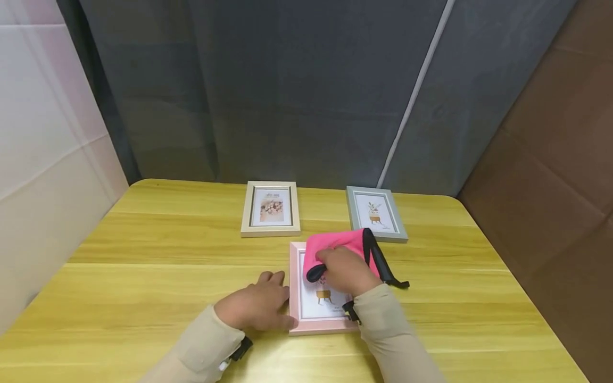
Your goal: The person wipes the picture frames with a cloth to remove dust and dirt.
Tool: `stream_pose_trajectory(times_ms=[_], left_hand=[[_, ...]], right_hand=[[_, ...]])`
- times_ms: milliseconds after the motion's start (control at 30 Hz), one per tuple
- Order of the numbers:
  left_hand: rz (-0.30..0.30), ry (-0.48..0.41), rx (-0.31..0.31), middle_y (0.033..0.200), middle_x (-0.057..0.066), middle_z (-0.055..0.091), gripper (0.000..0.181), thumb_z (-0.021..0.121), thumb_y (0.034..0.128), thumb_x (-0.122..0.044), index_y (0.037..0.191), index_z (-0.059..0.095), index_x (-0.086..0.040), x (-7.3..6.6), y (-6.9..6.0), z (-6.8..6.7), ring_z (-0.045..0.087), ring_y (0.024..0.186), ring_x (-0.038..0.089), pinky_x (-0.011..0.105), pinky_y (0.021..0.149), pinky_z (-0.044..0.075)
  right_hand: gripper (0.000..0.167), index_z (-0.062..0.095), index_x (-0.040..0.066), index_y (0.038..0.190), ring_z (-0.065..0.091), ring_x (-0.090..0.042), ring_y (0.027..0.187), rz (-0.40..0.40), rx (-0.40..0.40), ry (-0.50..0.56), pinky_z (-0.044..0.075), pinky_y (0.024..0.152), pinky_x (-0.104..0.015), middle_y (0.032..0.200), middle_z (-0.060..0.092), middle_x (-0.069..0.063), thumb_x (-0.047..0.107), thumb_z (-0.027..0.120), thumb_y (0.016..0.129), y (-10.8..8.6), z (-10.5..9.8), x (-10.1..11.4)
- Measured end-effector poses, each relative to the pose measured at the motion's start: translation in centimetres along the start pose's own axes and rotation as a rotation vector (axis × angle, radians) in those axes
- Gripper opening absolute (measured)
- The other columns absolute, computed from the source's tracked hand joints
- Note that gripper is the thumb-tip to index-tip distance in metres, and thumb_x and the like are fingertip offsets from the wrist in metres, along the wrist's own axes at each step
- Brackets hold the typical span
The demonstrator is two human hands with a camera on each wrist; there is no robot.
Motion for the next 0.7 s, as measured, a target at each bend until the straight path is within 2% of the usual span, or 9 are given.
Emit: stream_pose_trajectory(times_ms=[167, 300, 400, 533, 700], left_hand=[[0.006, 0.000, 0.007, 0.137, 0.025, 0.046, 0.063, 0.077, 0.0830, -0.042, 0.122, 0.065, 0.005, 0.0, 0.1, -0.1, 0.040, 0.125, 0.044, 0.065, 0.095, 0.042], [0.009, -0.018, 0.005, 0.146, 0.028, 0.041, 0.059, 0.078, 0.0814, -0.041, 0.113, 0.068, 0.007, 0.0, -0.1, -0.3, 0.041, 0.124, 0.043, 0.060, 0.097, 0.044], [-0.003, -0.020, 0.004, 0.147, 0.026, 0.040, 0.059, 0.079, 0.0804, -0.041, 0.113, 0.069, 0.007, 0.1, -0.2, -0.4, 0.041, 0.121, 0.039, 0.054, 0.096, 0.046], [0.000, -0.020, -0.003, 0.145, 0.023, 0.042, 0.060, 0.079, 0.0801, -0.040, 0.115, 0.068, 0.008, 0.1, -0.2, -0.3, 0.042, 0.119, 0.038, 0.048, 0.094, 0.048], [-0.021, -0.040, -0.002, 0.146, 0.020, 0.042, 0.063, 0.079, 0.0804, -0.041, 0.119, 0.066, 0.007, 0.2, -0.1, -0.1, 0.041, 0.123, 0.039, 0.054, 0.097, 0.045]], right_hand=[[0.048, 0.065, 0.014, 0.130, 0.057, -0.023, 0.107, -0.069, 0.107, 0.017, 0.045, 0.098, -0.037, 0.118, 0.067, -0.003, -0.003, 0.059, 0.086, 0.9, 0.8, 2.1], [0.041, 0.065, 0.017, 0.132, 0.056, -0.021, 0.111, -0.081, 0.176, 0.031, 0.043, 0.102, -0.036, 0.124, 0.066, 0.000, 0.004, 0.058, 0.094, 1.6, 1.0, 2.5], [0.035, 0.067, 0.018, 0.130, 0.056, -0.019, 0.114, -0.106, 0.203, 0.050, 0.040, 0.105, -0.035, 0.124, 0.066, 0.001, 0.009, 0.058, 0.097, 2.0, 1.0, 2.8], [0.033, 0.068, 0.018, 0.126, 0.058, -0.016, 0.103, -0.135, 0.230, 0.045, 0.044, 0.100, -0.032, 0.116, 0.068, 0.002, 0.007, 0.058, 0.097, 2.2, 0.9, 3.1], [0.036, 0.070, 0.021, 0.119, 0.055, -0.014, 0.086, -0.116, 0.262, 0.045, 0.047, 0.082, -0.027, 0.097, 0.065, 0.004, 0.001, 0.064, 0.090, 1.8, 1.3, 3.2]])
Point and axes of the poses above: each hand's wrist, its own y-axis towards the middle knuckle, its own z-axis out of the palm, x = y × z, the point moved 10 cm from there along y, towards the middle knuckle
